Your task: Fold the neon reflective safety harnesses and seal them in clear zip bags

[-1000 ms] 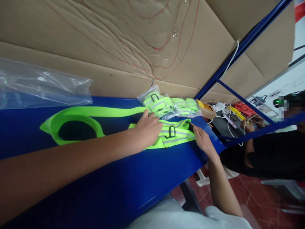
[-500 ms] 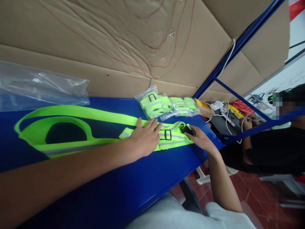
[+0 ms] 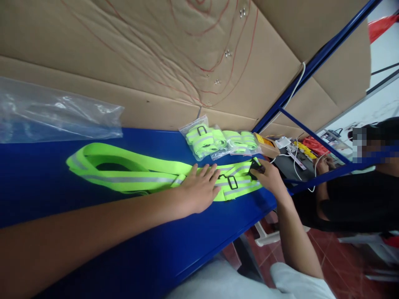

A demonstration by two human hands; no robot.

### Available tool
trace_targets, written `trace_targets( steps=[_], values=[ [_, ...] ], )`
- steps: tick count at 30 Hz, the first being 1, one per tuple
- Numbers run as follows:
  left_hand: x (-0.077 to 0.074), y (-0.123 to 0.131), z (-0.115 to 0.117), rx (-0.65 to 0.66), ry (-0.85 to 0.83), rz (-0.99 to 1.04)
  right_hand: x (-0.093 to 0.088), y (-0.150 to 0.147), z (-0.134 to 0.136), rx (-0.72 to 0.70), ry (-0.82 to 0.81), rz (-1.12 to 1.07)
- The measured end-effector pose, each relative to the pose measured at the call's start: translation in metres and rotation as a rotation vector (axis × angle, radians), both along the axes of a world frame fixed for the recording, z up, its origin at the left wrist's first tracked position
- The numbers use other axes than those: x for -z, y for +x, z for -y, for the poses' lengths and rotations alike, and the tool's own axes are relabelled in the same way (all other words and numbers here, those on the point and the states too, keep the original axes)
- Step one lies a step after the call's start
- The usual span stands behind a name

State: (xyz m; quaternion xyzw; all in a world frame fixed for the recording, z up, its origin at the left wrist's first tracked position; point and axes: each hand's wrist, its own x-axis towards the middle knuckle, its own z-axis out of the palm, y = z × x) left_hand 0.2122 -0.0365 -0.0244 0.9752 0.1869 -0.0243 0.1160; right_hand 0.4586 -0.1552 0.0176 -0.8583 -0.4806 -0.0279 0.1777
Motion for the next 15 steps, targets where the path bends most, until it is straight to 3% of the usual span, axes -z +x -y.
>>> trace_targets(
  steps=[3,6,9,13,15],
  values=[
    [0.004,0.006,0.005,-0.04,0.056,0.039,0.017,-0.031,-0.01,0.05,0.005,0.34],
    [0.009,0.009,0.009,-0.049,0.081,0.12,0.034,-0.051,-0.014,-0.044,-0.087,0.439],
    [0.011,0.008,0.011,-0.054,0.086,0.144,0.035,-0.048,-0.009,-0.18,-0.142,0.327],
    [0.01,0.007,0.01,-0.055,0.093,0.123,0.02,-0.026,0.001,-0.395,-0.125,-0.027],
    [0.01,0.008,0.01,-0.047,0.095,0.117,0.018,-0.015,0.003,-0.368,-0.087,-0.137]
  ],
)
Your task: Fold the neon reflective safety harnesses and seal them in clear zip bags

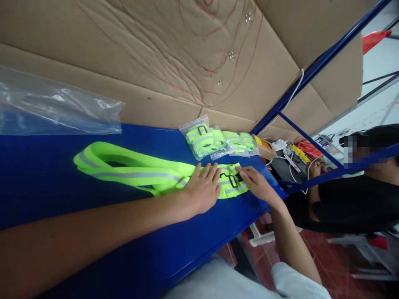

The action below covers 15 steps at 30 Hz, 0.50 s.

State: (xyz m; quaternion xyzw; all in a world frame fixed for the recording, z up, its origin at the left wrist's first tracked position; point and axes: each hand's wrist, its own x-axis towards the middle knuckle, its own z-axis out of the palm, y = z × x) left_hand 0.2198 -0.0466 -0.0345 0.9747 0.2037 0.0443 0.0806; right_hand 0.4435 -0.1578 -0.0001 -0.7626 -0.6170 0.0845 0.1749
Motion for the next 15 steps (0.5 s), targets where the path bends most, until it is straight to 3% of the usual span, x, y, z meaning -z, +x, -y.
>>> trace_targets(
  steps=[4,7,10,12,15],
  values=[
    [0.002,0.001,0.0,0.006,-0.007,0.005,0.013,0.014,-0.003,0.29,0.033,-0.012],
    [0.002,0.0,0.0,0.008,0.002,0.009,0.022,0.017,-0.006,0.315,0.01,-0.119],
    [-0.002,0.001,0.0,0.015,-0.006,-0.011,0.018,0.016,-0.007,0.292,0.04,-0.199],
    [-0.006,0.005,0.002,0.017,-0.038,-0.047,0.008,0.015,-0.007,0.295,0.064,-0.124],
    [-0.013,0.016,0.01,-0.014,-0.087,-0.113,-0.006,0.007,-0.007,0.367,0.1,0.18]
  ],
)
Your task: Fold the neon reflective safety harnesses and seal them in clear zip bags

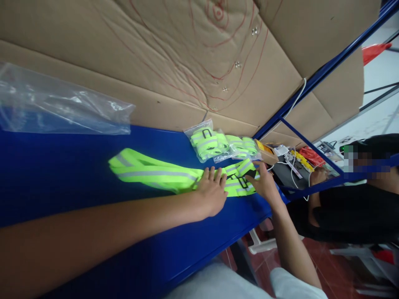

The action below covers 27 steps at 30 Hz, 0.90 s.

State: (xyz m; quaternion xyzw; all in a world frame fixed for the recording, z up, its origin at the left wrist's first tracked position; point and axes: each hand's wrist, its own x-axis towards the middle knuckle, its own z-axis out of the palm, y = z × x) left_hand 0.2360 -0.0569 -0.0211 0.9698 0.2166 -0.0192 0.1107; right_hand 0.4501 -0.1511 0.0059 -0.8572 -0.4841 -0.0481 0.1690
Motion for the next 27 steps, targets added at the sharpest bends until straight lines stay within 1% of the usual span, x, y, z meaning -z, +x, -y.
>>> trace_targets(
  steps=[2,3,5,7,10,13,15,16,18,20,22,25,27],
  values=[
    [-0.003,0.009,0.006,-0.027,0.005,-0.025,-0.002,-0.01,0.0,0.05,-0.036,0.236],
    [-0.004,0.013,0.008,-0.035,0.017,-0.026,0.0,-0.016,0.0,0.047,-0.065,0.338],
    [-0.002,0.019,0.011,-0.035,0.039,-0.013,0.007,-0.027,0.001,-0.018,-0.119,0.485],
    [0.001,0.021,0.011,-0.018,0.05,0.013,0.014,-0.034,0.003,-0.116,-0.147,0.524],
    [0.005,0.018,0.009,-0.004,0.057,0.049,0.013,-0.034,0.008,-0.223,-0.133,0.398],
    [0.006,0.015,0.008,-0.005,0.07,0.06,0.007,-0.022,0.01,-0.29,-0.072,0.153],
    [0.006,0.013,0.008,0.008,0.073,0.055,0.006,-0.011,0.007,-0.311,-0.014,-0.009],
    [0.006,0.013,0.008,0.02,0.072,0.053,0.007,-0.006,0.005,-0.291,0.009,-0.072],
    [0.006,0.011,0.008,0.043,0.066,0.05,0.013,0.001,0.001,-0.193,0.021,-0.149],
    [0.006,0.009,0.009,0.057,0.063,0.051,0.018,0.001,-0.003,-0.105,-0.02,-0.189],
    [0.004,0.008,0.01,0.058,0.055,0.053,0.019,-0.004,-0.005,-0.07,-0.079,-0.237],
    [-0.001,0.005,0.011,0.053,0.012,0.041,0.013,-0.01,-0.004,-0.056,-0.121,-0.284],
    [-0.005,0.004,0.012,0.03,-0.004,0.024,0.006,-0.007,-0.001,-0.052,-0.132,-0.213]
  ],
)
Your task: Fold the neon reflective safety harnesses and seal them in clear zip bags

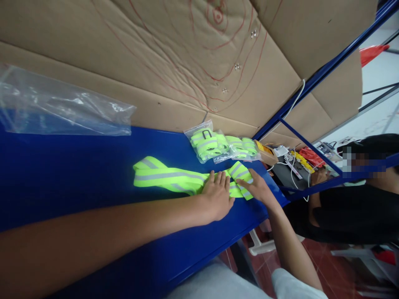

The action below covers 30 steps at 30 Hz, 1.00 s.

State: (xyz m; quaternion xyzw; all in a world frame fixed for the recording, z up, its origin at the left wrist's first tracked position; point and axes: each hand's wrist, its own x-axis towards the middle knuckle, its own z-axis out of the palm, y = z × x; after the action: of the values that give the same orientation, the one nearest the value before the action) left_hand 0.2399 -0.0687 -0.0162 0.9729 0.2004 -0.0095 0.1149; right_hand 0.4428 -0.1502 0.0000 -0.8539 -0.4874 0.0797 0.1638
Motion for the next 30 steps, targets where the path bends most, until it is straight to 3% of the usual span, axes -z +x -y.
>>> trace_targets(
  steps=[6,10,15,19,24,27,30],
  values=[
    [-0.002,0.007,0.002,-0.022,0.07,-0.033,0.001,-0.002,0.002,0.125,-0.106,0.561],
    [0.006,0.013,0.006,-0.034,0.145,-0.006,0.011,-0.024,0.002,-0.074,-0.112,0.785],
    [0.012,0.012,0.005,-0.051,0.16,0.034,0.008,-0.005,0.007,-0.254,-0.005,0.447],
    [0.013,0.011,0.004,-0.036,0.143,0.071,0.01,0.024,0.008,-0.143,0.08,0.159],
    [0.014,0.009,0.006,-0.035,0.138,0.106,0.012,0.021,0.005,-0.053,0.092,-0.112],
    [0.013,0.008,0.005,-0.031,0.143,0.126,0.003,0.007,0.005,0.005,0.08,-0.029],
    [0.009,0.011,0.001,-0.032,0.189,0.109,-0.005,-0.01,0.003,0.091,-0.002,0.318]
  ],
)
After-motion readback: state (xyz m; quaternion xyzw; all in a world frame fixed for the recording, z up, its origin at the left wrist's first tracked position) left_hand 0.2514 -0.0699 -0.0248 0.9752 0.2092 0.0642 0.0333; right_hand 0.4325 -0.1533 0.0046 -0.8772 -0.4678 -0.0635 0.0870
